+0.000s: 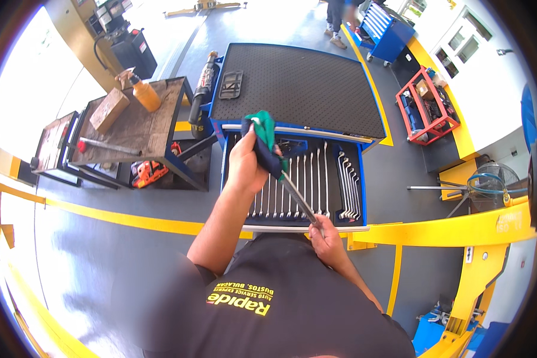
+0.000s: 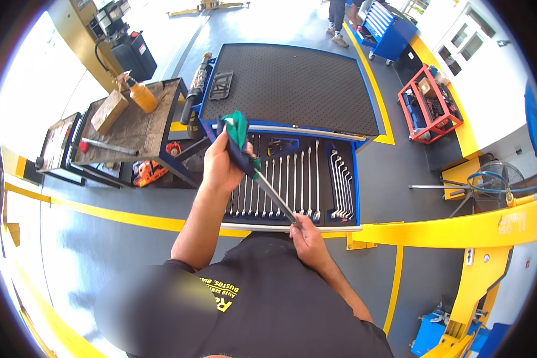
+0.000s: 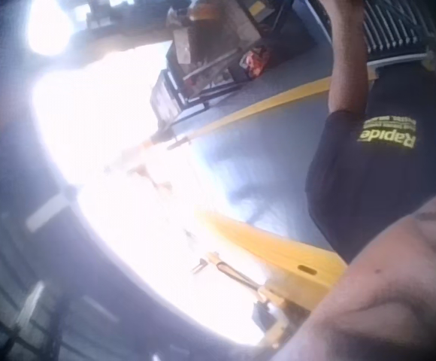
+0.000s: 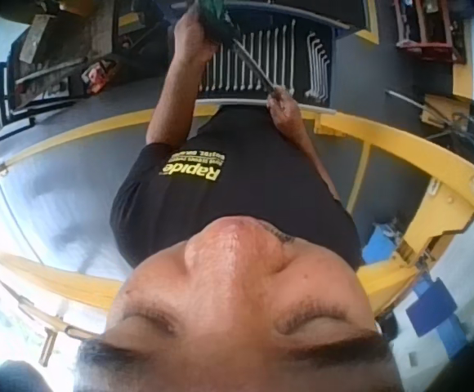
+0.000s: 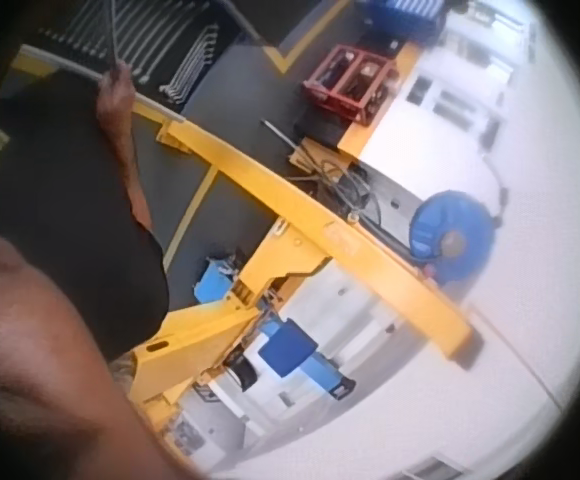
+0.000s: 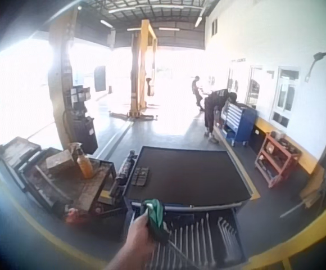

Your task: The person wipes multiple wrenches with a green cloth, handling them one at a time from an open tool drawer. The person places each cleaned wrench back into the drawer in its designated slot.

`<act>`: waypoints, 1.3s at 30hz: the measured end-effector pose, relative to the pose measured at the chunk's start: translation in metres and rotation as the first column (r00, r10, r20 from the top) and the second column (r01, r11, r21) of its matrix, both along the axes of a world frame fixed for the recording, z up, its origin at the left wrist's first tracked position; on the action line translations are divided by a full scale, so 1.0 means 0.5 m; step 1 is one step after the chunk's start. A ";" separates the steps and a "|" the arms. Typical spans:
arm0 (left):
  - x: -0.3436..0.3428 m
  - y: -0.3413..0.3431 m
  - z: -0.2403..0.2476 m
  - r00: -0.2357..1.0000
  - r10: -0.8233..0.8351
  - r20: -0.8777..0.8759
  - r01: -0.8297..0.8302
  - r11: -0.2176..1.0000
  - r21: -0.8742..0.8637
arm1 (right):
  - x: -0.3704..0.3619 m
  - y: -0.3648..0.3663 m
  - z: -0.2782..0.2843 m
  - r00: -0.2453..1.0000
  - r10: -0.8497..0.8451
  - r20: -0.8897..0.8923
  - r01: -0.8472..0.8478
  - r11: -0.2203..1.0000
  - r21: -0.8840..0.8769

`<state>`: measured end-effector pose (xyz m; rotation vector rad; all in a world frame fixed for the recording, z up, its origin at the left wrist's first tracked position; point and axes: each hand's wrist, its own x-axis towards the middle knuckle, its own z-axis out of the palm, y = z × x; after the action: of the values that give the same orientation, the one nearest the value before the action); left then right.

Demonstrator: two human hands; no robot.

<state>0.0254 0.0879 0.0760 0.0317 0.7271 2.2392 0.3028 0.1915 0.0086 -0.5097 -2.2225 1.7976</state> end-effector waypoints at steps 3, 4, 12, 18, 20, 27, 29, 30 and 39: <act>-0.002 -0.025 0.044 0.984 -0.126 -0.122 0.117 0.990 -0.080 | 0.014 0.028 0.001 0.997 -0.070 0.016 0.070 0.997 0.031; 0.004 -0.028 0.044 0.983 -0.116 -0.145 0.108 0.992 -0.063 | 0.022 0.030 0.010 0.996 -0.081 0.034 0.082 0.996 -0.034; 0.044 0.058 0.016 0.873 0.482 -0.075 -0.488 0.864 -0.126 | -0.016 -0.008 0.023 0.998 -0.009 0.070 0.032 0.940 -0.339; 0.114 0.074 -0.025 0.768 0.456 -0.449 -0.539 0.840 -0.068 | -0.056 -0.033 0.054 0.995 0.085 0.050 -0.053 0.887 -0.459; 0.111 0.073 -0.026 0.803 0.418 -0.426 -0.495 0.865 -0.086 | -0.044 -0.042 0.053 0.994 0.107 0.014 -0.086 0.865 -0.495; 0.080 0.077 0.017 0.773 0.406 -0.487 -0.519 0.846 -0.118 | -0.097 -0.021 0.081 0.994 0.070 -0.084 -0.100 0.888 -0.449; 0.141 0.091 -0.015 0.710 0.315 -0.629 -0.474 0.875 -0.097 | -0.130 -0.032 0.107 0.984 -0.010 -0.178 -0.078 0.874 -0.480; 0.169 0.092 -0.027 0.642 0.243 -0.727 -0.477 0.869 -0.131 | -0.139 -0.039 0.107 0.979 -0.108 -0.175 0.005 0.865 -0.502; 0.166 0.027 -0.066 0.652 -0.122 -0.749 -0.250 0.898 -0.363 | -0.173 0.138 0.159 0.978 -0.096 -0.186 0.121 0.985 0.126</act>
<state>0.1085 0.1014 0.0431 0.7871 1.7063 2.0200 0.2163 0.2605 0.0882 -0.4151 -2.1327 1.5591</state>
